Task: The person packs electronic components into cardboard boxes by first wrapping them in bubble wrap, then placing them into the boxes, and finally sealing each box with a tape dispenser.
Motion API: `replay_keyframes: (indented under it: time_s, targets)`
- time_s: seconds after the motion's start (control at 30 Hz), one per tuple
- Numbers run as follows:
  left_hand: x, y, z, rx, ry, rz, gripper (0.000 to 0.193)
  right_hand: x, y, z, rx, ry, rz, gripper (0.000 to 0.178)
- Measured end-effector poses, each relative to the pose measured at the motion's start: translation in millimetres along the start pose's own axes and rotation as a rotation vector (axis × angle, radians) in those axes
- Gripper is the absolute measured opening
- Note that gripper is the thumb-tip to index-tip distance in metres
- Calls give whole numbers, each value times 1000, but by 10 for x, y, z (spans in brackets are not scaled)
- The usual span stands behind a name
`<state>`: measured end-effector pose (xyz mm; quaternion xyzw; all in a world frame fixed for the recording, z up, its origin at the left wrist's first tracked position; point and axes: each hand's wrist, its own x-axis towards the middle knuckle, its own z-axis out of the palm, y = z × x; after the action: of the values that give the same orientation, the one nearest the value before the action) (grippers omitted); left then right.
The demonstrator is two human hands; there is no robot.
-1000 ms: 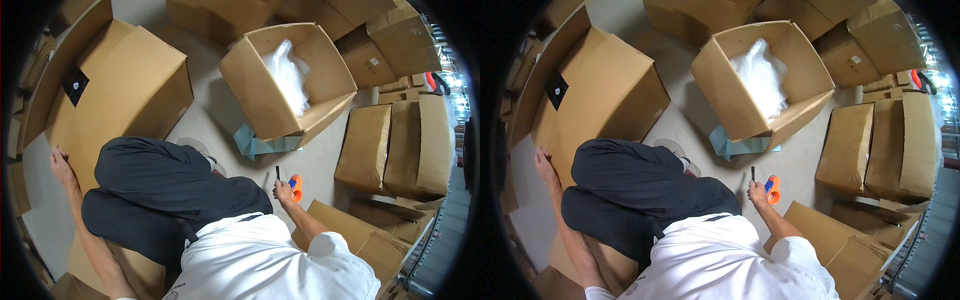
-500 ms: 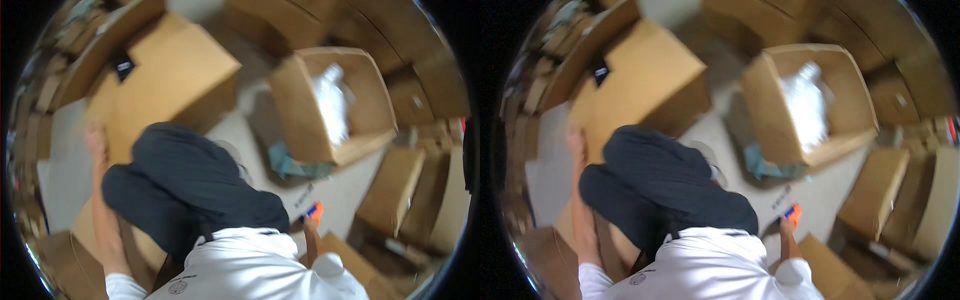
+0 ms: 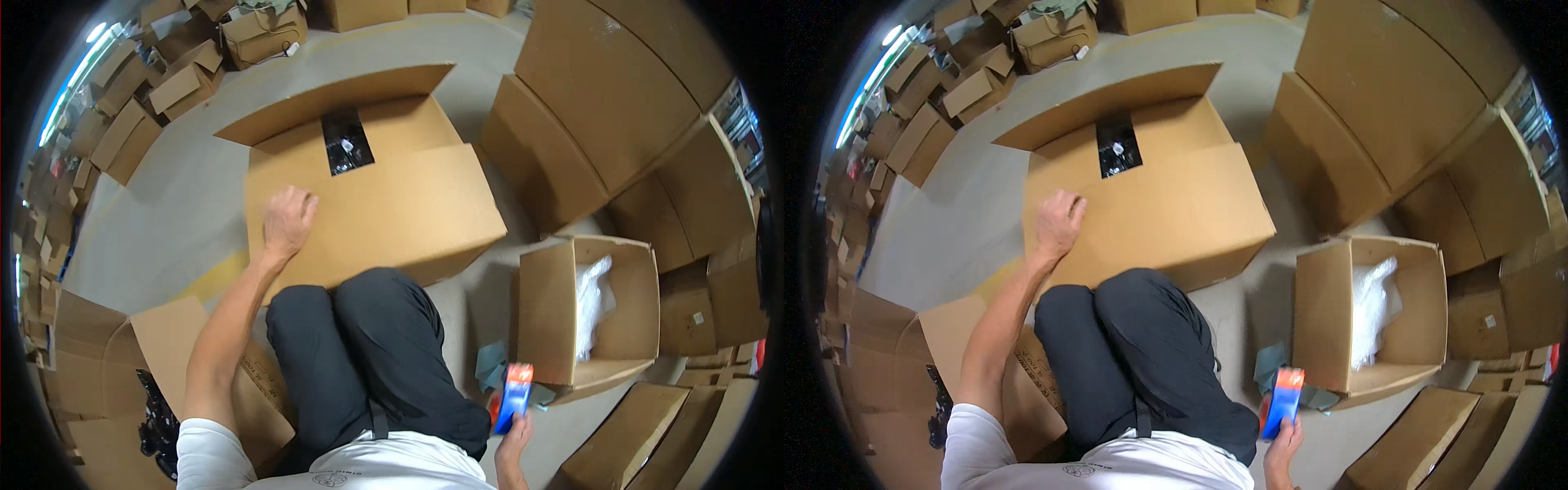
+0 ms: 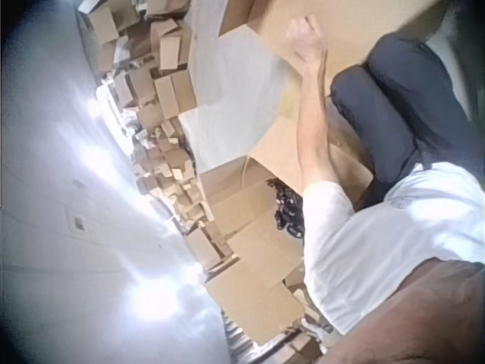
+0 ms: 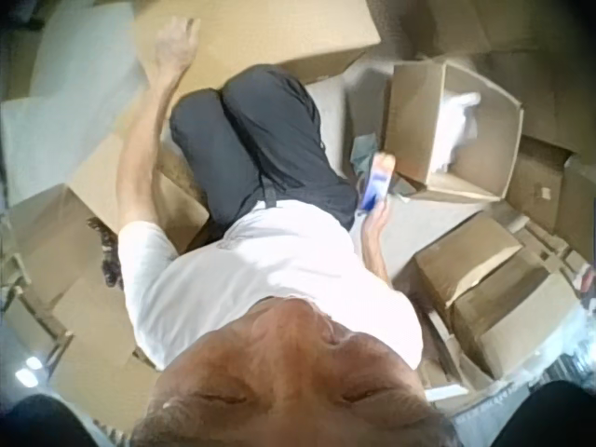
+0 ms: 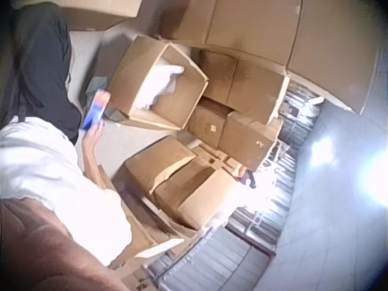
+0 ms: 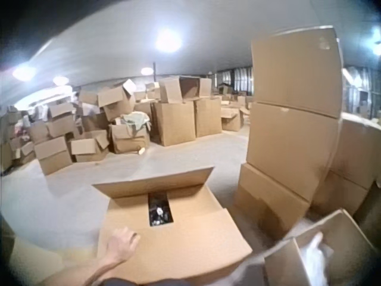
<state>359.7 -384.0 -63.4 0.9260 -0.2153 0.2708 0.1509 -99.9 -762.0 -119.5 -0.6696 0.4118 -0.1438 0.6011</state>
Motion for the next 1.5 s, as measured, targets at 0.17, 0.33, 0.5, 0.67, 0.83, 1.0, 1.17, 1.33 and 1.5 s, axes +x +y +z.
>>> replay_keyframes:
  time_s: [0.17,0.33,0.5,0.67,0.83,1.0,1.17,1.33,1.5]
  targets:
    - [198,118,-19,-31,-89,173,22,746,-1706,1735,533,-118,-268,37]
    - [1092,215,-286,21,285,313,43,1407,-1975,3162,348,-340,-472,40]
    - [2022,-138,-664,66,-23,-69,55,1380,-1887,3193,318,-318,-489,43]
    - [706,-74,337,130,-573,76,70,1528,-1919,3174,275,-374,-556,45]
    - [324,-28,342,-83,-295,-48,67,1579,-2656,3780,515,-460,-472,45]
    - [790,-53,274,-904,-454,-552,57,1736,-2581,4414,313,-525,-590,42]
    - [1031,-518,42,-1409,-206,-730,68,1691,-2349,4571,209,-600,-726,38]
    - [1361,-412,-243,-1610,-469,-651,48,1703,-2354,4541,215,-651,-771,39]
    - [1386,-510,-267,-1749,-559,-718,36,1730,-2387,4466,268,-694,-780,38]
